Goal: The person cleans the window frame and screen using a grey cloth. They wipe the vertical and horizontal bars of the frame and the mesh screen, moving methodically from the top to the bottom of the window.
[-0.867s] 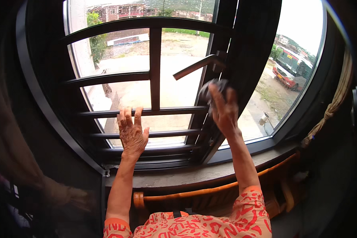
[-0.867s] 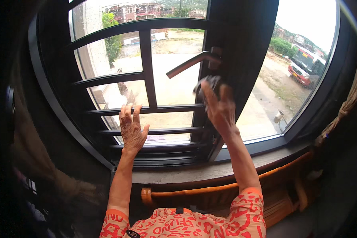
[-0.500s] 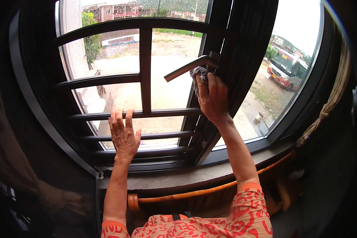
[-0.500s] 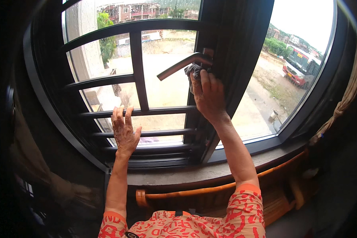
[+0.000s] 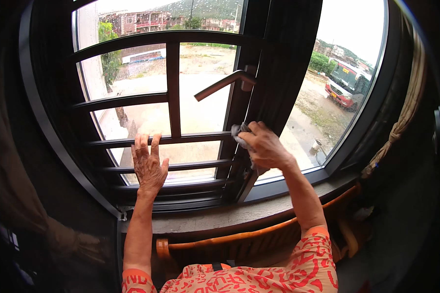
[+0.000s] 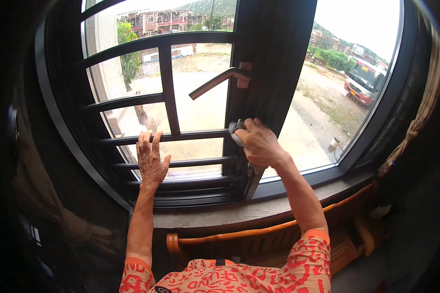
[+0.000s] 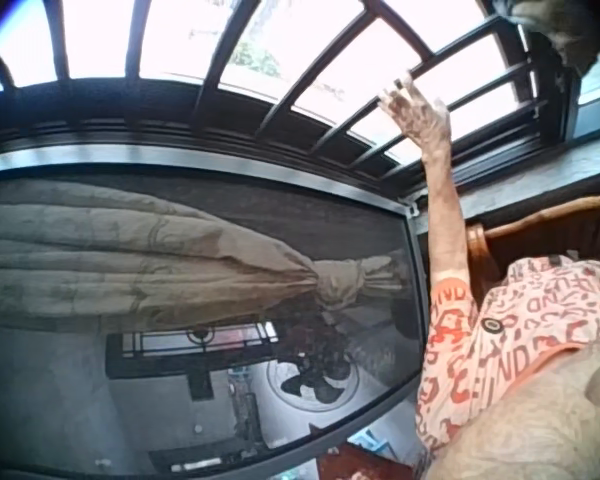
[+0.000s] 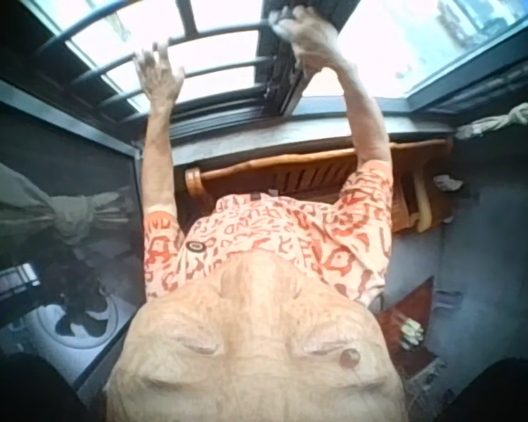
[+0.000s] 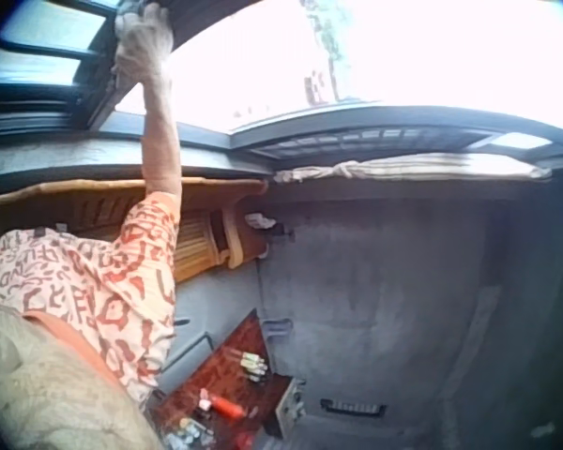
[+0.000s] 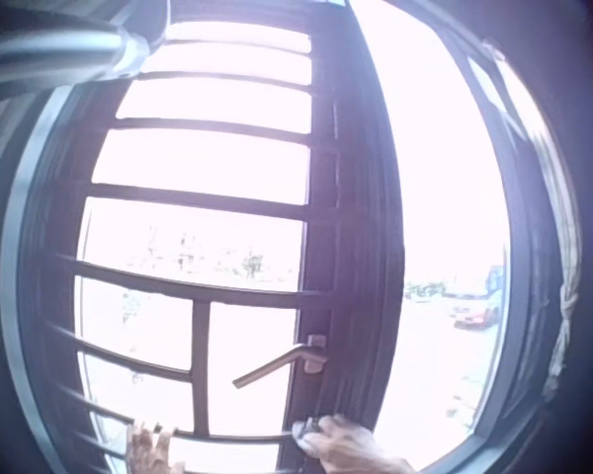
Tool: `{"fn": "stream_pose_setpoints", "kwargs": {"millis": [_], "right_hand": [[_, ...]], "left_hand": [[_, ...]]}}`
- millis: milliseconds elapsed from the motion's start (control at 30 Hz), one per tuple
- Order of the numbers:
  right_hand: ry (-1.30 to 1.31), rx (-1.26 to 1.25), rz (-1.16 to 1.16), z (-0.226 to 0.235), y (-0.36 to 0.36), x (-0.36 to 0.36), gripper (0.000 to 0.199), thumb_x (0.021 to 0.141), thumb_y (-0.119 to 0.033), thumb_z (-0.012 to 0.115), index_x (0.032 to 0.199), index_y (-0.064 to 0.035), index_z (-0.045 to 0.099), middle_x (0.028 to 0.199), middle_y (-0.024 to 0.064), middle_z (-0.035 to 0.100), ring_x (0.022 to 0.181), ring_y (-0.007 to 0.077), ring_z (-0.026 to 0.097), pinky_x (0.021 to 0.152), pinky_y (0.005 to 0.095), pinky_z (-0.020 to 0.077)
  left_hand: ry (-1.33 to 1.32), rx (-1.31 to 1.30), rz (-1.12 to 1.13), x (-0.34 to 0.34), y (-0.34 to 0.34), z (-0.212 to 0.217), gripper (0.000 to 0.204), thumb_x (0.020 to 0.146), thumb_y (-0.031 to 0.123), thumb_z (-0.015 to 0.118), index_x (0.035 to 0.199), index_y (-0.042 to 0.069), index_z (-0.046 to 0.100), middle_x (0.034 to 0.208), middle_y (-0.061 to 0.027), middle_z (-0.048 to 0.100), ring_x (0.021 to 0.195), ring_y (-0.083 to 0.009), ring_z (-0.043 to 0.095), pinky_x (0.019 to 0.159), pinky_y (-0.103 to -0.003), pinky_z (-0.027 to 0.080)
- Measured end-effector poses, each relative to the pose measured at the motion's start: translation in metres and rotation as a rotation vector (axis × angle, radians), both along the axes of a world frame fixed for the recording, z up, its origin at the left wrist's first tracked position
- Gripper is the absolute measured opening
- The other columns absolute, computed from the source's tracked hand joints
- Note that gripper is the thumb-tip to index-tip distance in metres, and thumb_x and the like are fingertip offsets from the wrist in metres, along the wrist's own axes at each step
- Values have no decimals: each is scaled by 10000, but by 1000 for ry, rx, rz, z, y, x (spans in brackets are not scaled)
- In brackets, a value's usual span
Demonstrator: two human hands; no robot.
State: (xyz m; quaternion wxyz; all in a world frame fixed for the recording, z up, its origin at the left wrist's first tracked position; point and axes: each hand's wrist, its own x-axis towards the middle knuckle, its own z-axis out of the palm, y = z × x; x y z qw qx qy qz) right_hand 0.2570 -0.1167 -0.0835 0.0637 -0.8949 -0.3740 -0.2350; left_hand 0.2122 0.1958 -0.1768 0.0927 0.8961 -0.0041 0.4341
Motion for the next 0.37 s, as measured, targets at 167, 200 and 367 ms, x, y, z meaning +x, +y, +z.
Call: {"fn": "stream_pose_setpoints", "kwargs": {"millis": [167, 200, 367], "right_hand": [[-710, 271, -196, 57, 10, 4, 505, 718, -20, 643, 1218, -13, 572, 1115, 182, 481, 1019, 355, 482, 864, 433, 426], [-796, 296, -230, 65, 13, 11, 506, 731, -28, 647, 1230, -3, 566, 1144, 181, 478, 1037, 352, 479, 863, 434, 427], [-959, 113, -452, 40, 20, 41, 513, 807, -95, 658, 1302, -63, 527, 1242, 153, 465, 1089, 297, 487, 868, 418, 435]], "left_hand": [[-71, -11, -35, 6, -15, 3, 856, 666, 157, 800, 1390, 119, 345, 1362, -157, 312, 1374, -335, 239, 1149, -504, 165], [-91, -7, -62, 9, -23, 2, 872, 667, 157, 800, 1399, 102, 331, 1368, -161, 309, 1373, -338, 241, 1149, -504, 161], [-76, -154, -162, 20, -49, -4, 986, 702, 215, 779, 1465, 42, 179, 1423, -187, 272, 1383, -355, 220, 1159, -506, 113]]}}
